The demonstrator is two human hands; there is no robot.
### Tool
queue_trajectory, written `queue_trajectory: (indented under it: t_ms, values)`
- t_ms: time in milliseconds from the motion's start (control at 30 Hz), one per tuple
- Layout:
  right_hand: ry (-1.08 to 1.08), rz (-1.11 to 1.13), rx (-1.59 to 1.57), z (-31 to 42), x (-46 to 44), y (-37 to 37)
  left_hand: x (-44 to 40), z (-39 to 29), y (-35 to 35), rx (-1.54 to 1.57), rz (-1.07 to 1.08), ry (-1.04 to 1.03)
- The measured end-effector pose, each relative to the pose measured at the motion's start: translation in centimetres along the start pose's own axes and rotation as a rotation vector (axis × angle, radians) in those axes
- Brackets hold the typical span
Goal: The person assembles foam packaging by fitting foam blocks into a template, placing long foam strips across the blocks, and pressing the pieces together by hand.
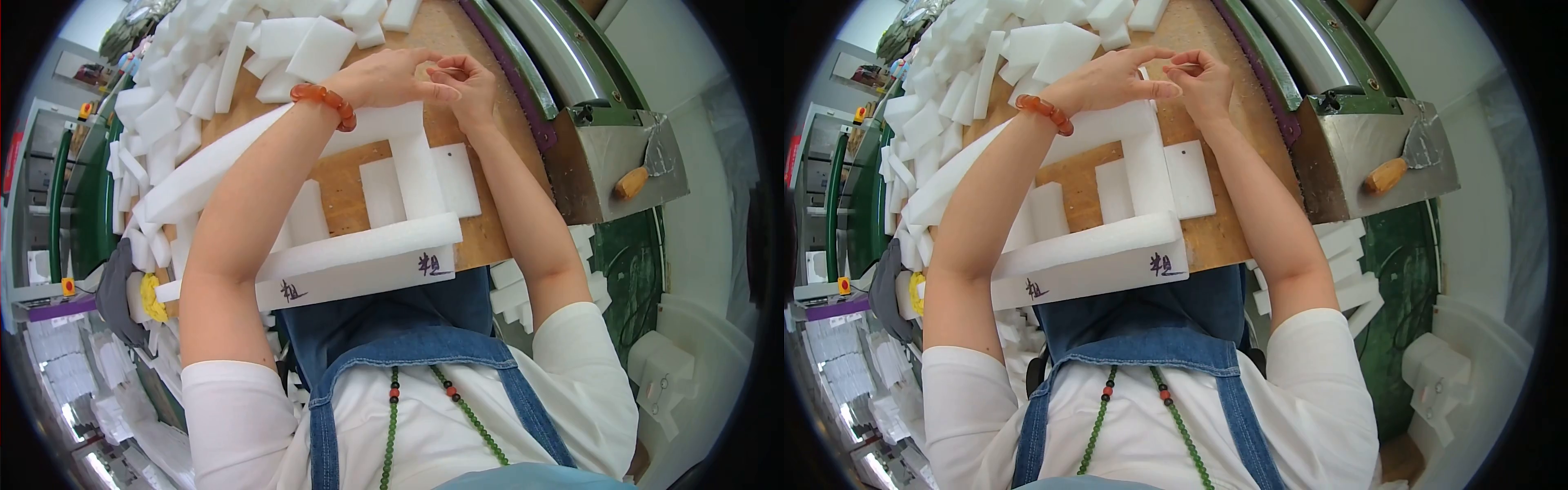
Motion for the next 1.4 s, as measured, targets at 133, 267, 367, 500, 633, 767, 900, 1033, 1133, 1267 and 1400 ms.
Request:
queue_trajectory:
  t_ms: [133, 267, 367, 500, 633, 767, 900, 1033, 1133, 1267, 1400]
  values:
    - [0.034, 0.018, 0.031, 0.1, 0.0, -0.1, -0.1, 0.1, -0.1, 0.008, -0.008, 0.001]
    - [0.051, 0.004, 0.015, 0.0, 0.0, -0.3, 0.1, -0.1, 0.1, 0.010, -0.014, 0.013]
    - [0.052, 0.017, 0.012, -0.7, -0.3, -0.2, 0.1, -0.1, 0.1, -0.018, 0.007, 0.031]
    - [0.063, 0.043, 0.066, -0.7, -0.3, 0.0, 0.2, -0.4, 0.0, -0.028, 0.021, 0.043]
    - [0.070, 0.084, 0.108, -0.5, -0.3, -0.3, 0.2, -0.3, 0.3, -0.037, 0.022, 0.051]
    - [0.039, 0.130, 0.096, -0.4, -0.1, -0.5, 0.1, -0.2, 0.1, -0.032, 0.032, 0.051]
    - [-0.038, 0.031, 0.029, -0.2, 0.0, -0.4, 0.2, -0.1, 0.2, -0.037, -0.004, 0.033]
    - [-0.055, 0.051, 0.019, -0.4, 0.0, -0.5, 0.2, -0.4, 0.2, -0.035, 0.026, 0.034]
    - [-0.097, 0.052, 0.020, -0.2, 0.1, -0.6, 0.2, -0.4, 0.4, -0.031, 0.061, 0.023]
    - [-0.216, 0.022, 0.040, -0.2, 0.7, -0.4, 0.4, -0.7, 1.0, -0.043, 0.172, -0.008]
    - [-0.159, -0.018, 0.166, -0.8, 0.9, -0.7, -3.4, 3.3, 3.7, 0.031, 0.113, 0.023]
Point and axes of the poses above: each hand's wrist, its own x-axis away from the middle knuckle, its own y-axis out of the back of the hand, z = x × y, the point moved 6 cm from there along -x, towards the middle knuckle, and after that the axes turned 7 degrees about -z, right-handed, at the moved point
